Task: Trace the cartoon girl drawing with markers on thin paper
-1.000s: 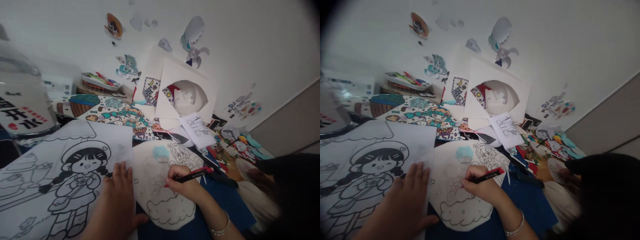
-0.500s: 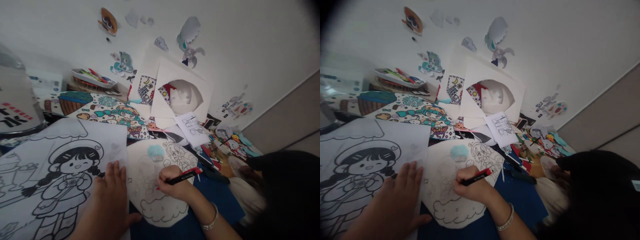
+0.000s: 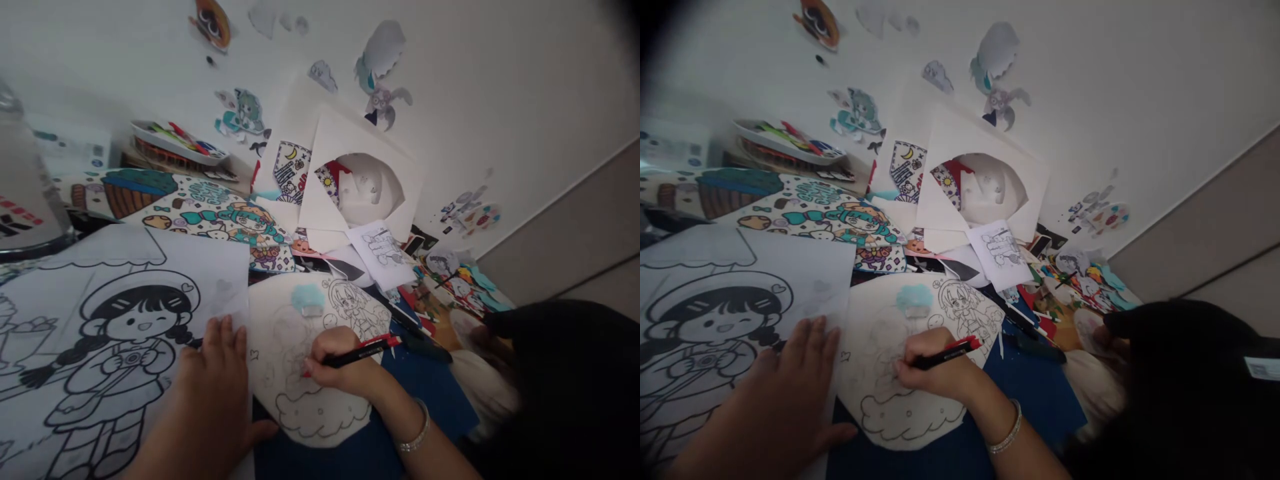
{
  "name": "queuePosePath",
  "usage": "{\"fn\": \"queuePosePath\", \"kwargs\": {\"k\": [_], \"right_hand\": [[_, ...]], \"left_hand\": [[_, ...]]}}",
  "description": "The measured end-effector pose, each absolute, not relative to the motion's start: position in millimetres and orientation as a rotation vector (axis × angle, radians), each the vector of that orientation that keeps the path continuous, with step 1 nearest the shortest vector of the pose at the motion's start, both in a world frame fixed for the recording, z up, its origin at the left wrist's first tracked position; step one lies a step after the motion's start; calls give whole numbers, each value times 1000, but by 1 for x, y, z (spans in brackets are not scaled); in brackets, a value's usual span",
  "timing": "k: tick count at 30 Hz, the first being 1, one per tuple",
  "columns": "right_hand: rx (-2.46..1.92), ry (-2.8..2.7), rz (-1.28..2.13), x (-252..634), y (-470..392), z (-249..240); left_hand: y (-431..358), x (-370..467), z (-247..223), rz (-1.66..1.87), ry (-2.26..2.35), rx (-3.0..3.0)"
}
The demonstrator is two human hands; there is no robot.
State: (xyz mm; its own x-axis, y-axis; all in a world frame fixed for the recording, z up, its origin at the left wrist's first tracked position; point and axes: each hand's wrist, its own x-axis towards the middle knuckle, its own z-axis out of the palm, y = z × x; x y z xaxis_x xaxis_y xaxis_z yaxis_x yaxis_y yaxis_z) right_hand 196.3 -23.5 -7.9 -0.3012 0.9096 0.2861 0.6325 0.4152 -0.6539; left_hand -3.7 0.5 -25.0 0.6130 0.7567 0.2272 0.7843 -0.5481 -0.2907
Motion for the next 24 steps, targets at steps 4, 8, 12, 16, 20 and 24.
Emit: {"fn": "queuePosePath", "kwargs": {"k": [4,8,12,16,20,24], "right_hand": [[-1297,-2074,565,196,-24,-6],[-1373,-2071,555,196,-23,-8],[-1372,-2030,561,197,-23,-9],[-1358,-2070,550,197,-22,-8],[-1326,-2057,476,198,-22,-9],[-1332,-2068,503,199,-23,-10]], "left_hand": [[3,-5,-32,-106,-1200,-2505],[-4,-5,-20,-85,-1240,-2448],[-8,-3,-11,-93,-1254,-2444],[-7,-4,-13,-134,-1242,-2451],[-7,-5,-13,-123,-1243,-2470],[-5,-5,-14,-137,-1248,-2472]]}}
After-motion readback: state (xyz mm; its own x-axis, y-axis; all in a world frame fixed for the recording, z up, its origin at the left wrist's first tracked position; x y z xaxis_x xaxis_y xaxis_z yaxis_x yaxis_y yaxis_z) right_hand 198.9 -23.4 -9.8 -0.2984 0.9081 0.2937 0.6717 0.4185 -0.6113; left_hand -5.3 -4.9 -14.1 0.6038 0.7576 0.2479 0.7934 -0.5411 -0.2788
